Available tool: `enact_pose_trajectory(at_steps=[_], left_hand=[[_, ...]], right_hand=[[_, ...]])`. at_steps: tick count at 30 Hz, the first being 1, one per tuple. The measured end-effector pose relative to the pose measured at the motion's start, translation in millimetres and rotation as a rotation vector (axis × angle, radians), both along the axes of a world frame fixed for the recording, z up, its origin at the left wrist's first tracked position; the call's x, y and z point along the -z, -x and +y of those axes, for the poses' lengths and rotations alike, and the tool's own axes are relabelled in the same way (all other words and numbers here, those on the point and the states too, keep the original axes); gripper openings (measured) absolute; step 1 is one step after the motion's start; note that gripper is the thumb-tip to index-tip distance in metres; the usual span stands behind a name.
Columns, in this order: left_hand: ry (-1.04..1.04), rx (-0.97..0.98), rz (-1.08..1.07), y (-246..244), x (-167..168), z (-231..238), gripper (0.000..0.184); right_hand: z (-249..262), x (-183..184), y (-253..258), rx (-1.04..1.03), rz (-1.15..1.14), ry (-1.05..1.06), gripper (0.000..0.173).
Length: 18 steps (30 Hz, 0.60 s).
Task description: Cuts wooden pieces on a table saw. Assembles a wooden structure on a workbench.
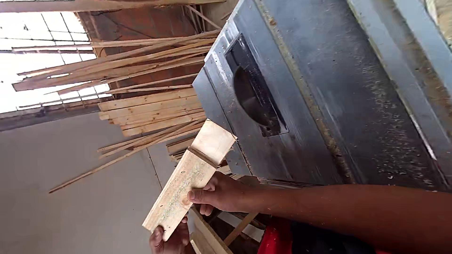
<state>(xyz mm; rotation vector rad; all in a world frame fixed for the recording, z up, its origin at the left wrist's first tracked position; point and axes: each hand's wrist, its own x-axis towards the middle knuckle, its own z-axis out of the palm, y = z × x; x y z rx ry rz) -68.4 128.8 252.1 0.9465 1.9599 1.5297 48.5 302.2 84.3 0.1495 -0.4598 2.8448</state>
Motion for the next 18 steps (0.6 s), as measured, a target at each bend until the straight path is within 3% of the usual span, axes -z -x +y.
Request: enact_pose_trajectory(at_steps=[2, 7, 10, 12, 15, 18], left_hand=[[-0.109, -0.039, -0.044, 0, 19, -2, 0.048], [-0.233, -0.053, -0.213, -19, 68, 16, 0.086], [-0.162, 0.074, -0.147, -19, 94, 34, 0.077], [-0.092, 0.092, -0.024, -32, 89, 50, 0.065], [0.027, -0.154, 0.207, -51, 69, 77, 0.041], [0.026, -0.201, 0.425, -63, 62, 103, 0.034]], right_hand=[[-7, 1, 1, 0.024, -0.043, -0.027, 0.048], [-7, 15, 5, 0.050, -0.032, 0.151, 0.039], [3, 24, 2, 0.060, -0.013, 0.187, 0.036], [6, 28, 2, 0.055, -0.001, 0.200, 0.034], [12, 34, 6, 0.013, 0.029, 0.248, 0.035], [20, 35, 4, -0.012, 0.034, 0.291, 0.036]])
